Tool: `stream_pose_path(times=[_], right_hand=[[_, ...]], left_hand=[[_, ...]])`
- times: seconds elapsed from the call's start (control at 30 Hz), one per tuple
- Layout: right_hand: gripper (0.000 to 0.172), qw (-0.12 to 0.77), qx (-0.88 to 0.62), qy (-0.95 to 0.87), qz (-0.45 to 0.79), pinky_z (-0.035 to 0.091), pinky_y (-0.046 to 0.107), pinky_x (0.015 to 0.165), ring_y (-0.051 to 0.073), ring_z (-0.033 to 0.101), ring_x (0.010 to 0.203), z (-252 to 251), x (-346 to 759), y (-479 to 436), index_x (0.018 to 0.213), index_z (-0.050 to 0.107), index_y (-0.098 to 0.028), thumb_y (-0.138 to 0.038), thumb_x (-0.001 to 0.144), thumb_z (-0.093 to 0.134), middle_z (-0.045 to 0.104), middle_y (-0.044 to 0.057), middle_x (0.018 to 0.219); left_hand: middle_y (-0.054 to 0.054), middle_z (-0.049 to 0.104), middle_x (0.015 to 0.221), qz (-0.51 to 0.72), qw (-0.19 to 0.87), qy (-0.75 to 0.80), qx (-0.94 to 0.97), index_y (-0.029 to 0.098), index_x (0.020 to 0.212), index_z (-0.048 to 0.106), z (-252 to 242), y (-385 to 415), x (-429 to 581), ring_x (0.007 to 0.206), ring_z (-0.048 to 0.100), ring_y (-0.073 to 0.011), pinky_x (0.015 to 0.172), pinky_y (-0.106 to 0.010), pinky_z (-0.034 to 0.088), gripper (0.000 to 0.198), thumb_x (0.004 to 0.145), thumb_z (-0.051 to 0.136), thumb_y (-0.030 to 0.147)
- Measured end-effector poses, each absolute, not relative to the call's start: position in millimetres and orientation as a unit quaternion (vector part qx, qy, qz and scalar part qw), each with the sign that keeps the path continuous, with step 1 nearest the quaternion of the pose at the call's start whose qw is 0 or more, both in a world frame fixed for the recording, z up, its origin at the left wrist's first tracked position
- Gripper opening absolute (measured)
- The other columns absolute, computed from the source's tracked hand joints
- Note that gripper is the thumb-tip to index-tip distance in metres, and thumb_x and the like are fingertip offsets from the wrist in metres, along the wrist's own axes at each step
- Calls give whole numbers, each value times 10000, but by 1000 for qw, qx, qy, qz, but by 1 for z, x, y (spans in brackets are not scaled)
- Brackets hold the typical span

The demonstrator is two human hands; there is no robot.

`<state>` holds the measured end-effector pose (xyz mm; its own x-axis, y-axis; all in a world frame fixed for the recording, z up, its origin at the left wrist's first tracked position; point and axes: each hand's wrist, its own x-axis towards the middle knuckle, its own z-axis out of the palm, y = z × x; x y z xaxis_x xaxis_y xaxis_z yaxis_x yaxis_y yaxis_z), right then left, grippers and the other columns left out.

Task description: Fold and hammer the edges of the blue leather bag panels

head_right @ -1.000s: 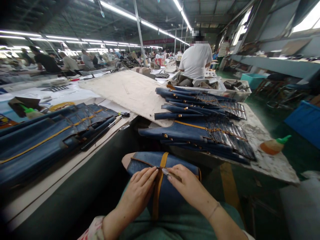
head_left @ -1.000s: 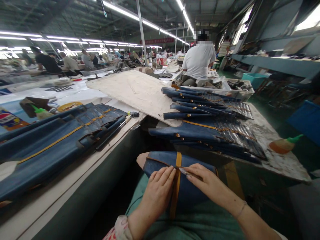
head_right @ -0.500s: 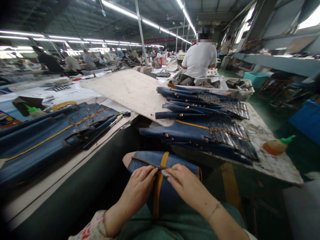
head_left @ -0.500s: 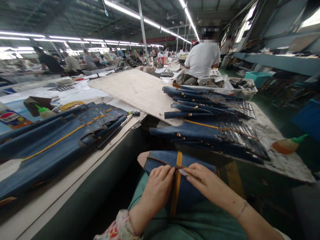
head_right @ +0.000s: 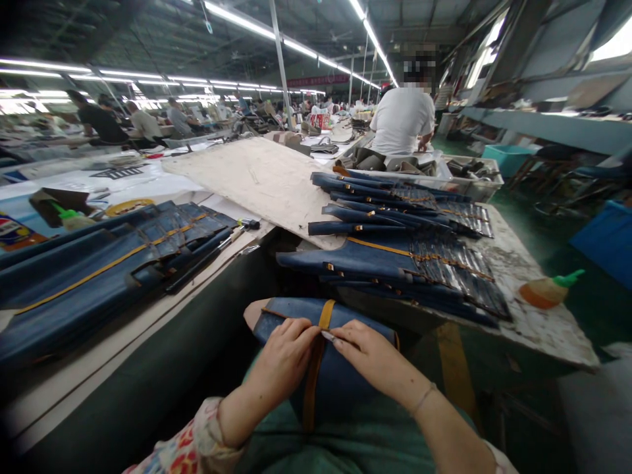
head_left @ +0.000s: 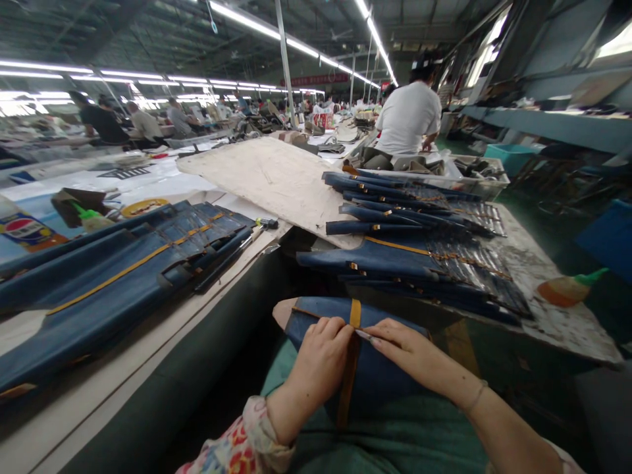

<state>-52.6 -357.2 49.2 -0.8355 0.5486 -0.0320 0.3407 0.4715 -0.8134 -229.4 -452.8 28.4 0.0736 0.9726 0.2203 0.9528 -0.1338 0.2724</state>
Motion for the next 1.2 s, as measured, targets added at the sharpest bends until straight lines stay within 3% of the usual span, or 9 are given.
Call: stream_pose_path(times=[0.3,0.43,0.67,1.0,1.2], right_hand=[[278,105,-282,-889,344,451,331,872,181,551,925,53,-58,-369,1132,613,-209,-238,935,418,592,50,965],[280,121,-290,-918,241,452,403,888,214,530,952,50,-62,-382,1125,596,-194,-153,912,419,578,70,1021],[329,161,-315,-921,165,491,398,878,236,502,1007,29,-65,-392,1194,535,-158,-149,909,370,555,100,1103],[392,109,-326,-938,44,528,388,820,255,531,959,22,-75,-386,1228,518,-120,-72,862,385,569,127,1094],[403,130,-318,-939,-7,541,430,773,277,538,965,14,-40,-388,1207,540,-116,-83,856,344,576,130,1114]], left_hand=[[-39,546,1166,184,24,620,762,187,1140,514,18,-460,-235,1003,473,-200,840,-358,419,309,844,462,115],[-44,544,1194,181,11,604,776,181,1140,511,19,-461,-235,1018,473,-194,849,-341,403,322,830,456,108],[-50,512,1269,170,3,597,784,159,1219,471,14,-460,-237,1081,456,-194,901,-344,368,401,820,451,119],[-42,551,1207,163,30,611,774,177,1131,520,28,-455,-235,1029,481,-189,854,-347,398,289,848,468,189],[-15,544,1246,180,22,621,763,216,1164,530,26,-461,-241,1034,484,-188,859,-367,398,302,891,410,165]])
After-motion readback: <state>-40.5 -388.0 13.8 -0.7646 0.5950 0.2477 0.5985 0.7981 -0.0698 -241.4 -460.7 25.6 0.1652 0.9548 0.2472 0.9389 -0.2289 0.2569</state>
